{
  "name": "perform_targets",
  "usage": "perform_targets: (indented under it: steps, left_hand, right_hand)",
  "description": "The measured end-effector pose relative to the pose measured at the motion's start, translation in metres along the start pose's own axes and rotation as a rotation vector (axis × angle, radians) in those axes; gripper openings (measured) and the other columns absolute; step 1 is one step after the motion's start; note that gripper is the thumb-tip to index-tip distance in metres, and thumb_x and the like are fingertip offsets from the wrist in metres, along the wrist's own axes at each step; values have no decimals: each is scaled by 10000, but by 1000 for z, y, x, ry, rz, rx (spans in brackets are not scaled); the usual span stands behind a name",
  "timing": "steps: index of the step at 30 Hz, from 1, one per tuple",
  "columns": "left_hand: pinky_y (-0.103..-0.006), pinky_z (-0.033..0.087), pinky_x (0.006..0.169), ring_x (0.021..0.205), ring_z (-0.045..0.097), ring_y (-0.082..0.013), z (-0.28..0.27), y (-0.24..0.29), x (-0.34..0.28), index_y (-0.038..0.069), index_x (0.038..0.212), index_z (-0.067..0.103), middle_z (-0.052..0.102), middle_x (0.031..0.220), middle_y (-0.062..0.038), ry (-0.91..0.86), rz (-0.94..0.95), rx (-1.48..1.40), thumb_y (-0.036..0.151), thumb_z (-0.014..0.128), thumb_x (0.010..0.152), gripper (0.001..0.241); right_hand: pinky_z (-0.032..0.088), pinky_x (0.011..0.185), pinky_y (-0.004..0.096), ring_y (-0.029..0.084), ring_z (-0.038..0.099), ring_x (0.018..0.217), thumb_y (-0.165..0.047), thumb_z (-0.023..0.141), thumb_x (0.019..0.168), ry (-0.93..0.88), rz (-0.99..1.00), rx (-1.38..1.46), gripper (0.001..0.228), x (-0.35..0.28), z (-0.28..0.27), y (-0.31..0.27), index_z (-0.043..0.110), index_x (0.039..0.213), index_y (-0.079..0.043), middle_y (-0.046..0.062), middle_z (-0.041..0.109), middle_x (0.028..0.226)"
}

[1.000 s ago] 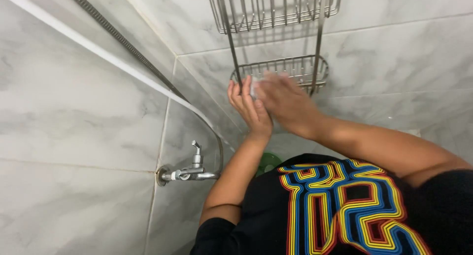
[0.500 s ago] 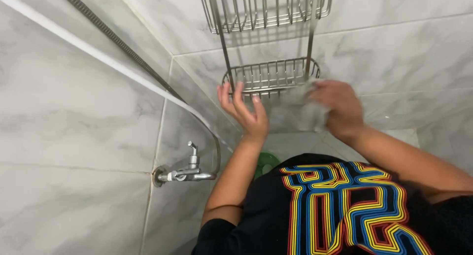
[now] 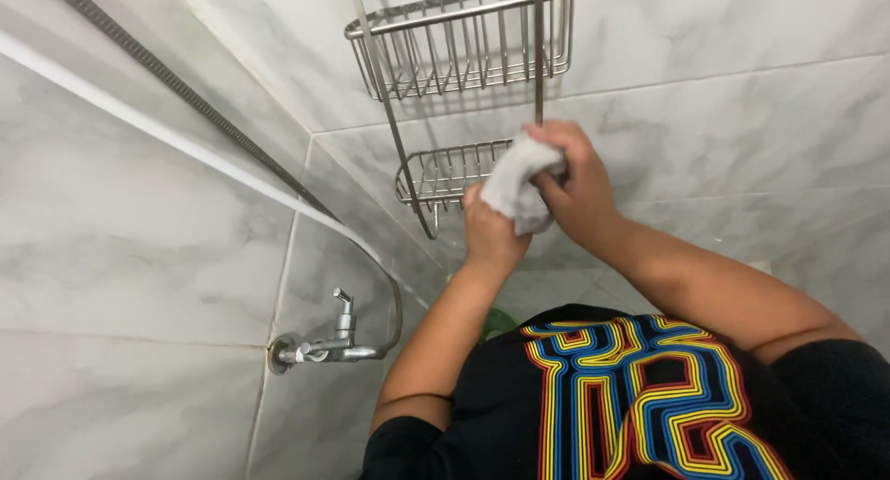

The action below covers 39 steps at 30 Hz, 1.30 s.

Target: The person wipes the tiled walls of a shower area with a cloth. They then remove a metal wire basket from the wall, wipe it thoroughly, and reattach it to the wall before continuing to wipe the surrounding tiles.

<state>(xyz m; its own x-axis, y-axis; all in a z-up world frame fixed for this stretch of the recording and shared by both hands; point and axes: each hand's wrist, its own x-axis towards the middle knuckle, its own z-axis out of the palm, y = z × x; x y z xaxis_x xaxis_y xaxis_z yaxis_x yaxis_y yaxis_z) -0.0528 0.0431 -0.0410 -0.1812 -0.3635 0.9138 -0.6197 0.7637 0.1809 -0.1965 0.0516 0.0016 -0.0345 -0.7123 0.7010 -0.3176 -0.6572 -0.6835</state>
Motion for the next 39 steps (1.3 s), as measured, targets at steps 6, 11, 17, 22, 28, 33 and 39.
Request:
perform_targets:
  steps: [6, 11, 17, 22, 28, 33, 39]
  left_hand:
    - [-471, 459, 797, 808, 616, -325, 0, -6, -1, 41, 855, 624, 619, 852, -120, -119, 56, 46, 142, 703, 759, 159]
    - [-405, 416, 698, 705, 556, -238, 0, 4, 9, 135, 906, 639, 532, 783, -8, -94, 15, 158, 388, 696, 914, 260]
    - [-409, 399, 743, 713, 541, -259, 2, -4, 1, 128, 914, 610, 495, 777, -24, -133, 27, 159, 335, 602, 933, 208]
    - [-421, 391, 751, 698, 524, -267, -1, 3, 7, 134, 874, 588, 480, 765, -30, -121, -1, 148, 393, 531, 982, 286]
    - [-560, 467, 898, 1051, 612, -456, 9, 38, 33, -31, 1460, 333, 564, 1158, -242, -121, -275, -33, 276, 716, 911, 737]
    - [-521, 536, 739, 801, 632, -481, -19, 54, 73, 29, 1605, 314, 561, 844, -193, -63, -435, -262, 176, 581, 1049, 633]
    - [-370, 519, 601, 622, 595, -262, -58, 58, 74, 44, 1536, 457, 608, 764, -83, 68, -403, -310, 181, 574, 1049, 519]
  right_hand:
    - [419, 1101, 529, 421, 631, 1195, -4, 672, 988, 21, 63, 77, 139, -24, -45, 35, 621, 1115, 22, 235, 670, 1168]
    - [397, 1135, 160, -1, 530, 1240, -308, 458, 1149, 116, 347, 1171, 241, -37, -54, 78, 618, 1309, -224, -69, 591, 1380]
    - [331, 1182, 569, 457, 475, 1401, -279, 285, 1038, -266, -208, 31, 550, -44, -16, 87, 644, 1337, 11, 205, 614, 1356]
    - [326, 1176, 569, 473, 448, 1414, -452, 367, 1043, -272, -79, 157, 613, -17, -13, 96, 605, 1340, 28, 257, 559, 1423]
    - [284, 1192, 569, 435, 409, 1443, -514, 511, 1014, -238, 133, 381, 690, -35, -1, 94, 546, 1444, 24, 252, 514, 1484]
    - [323, 1179, 551, 395, 451, 1424, -419, 606, 992, -179, 90, 474, 595, -33, -10, 61, 568, 1387, 26, 265, 518, 1490]
    - [377, 1136, 519, 424, 501, 1364, -239, 520, 1022, -94, 129, 751, 533, -30, -35, 63, 434, 1405, 121, 379, 460, 1466]
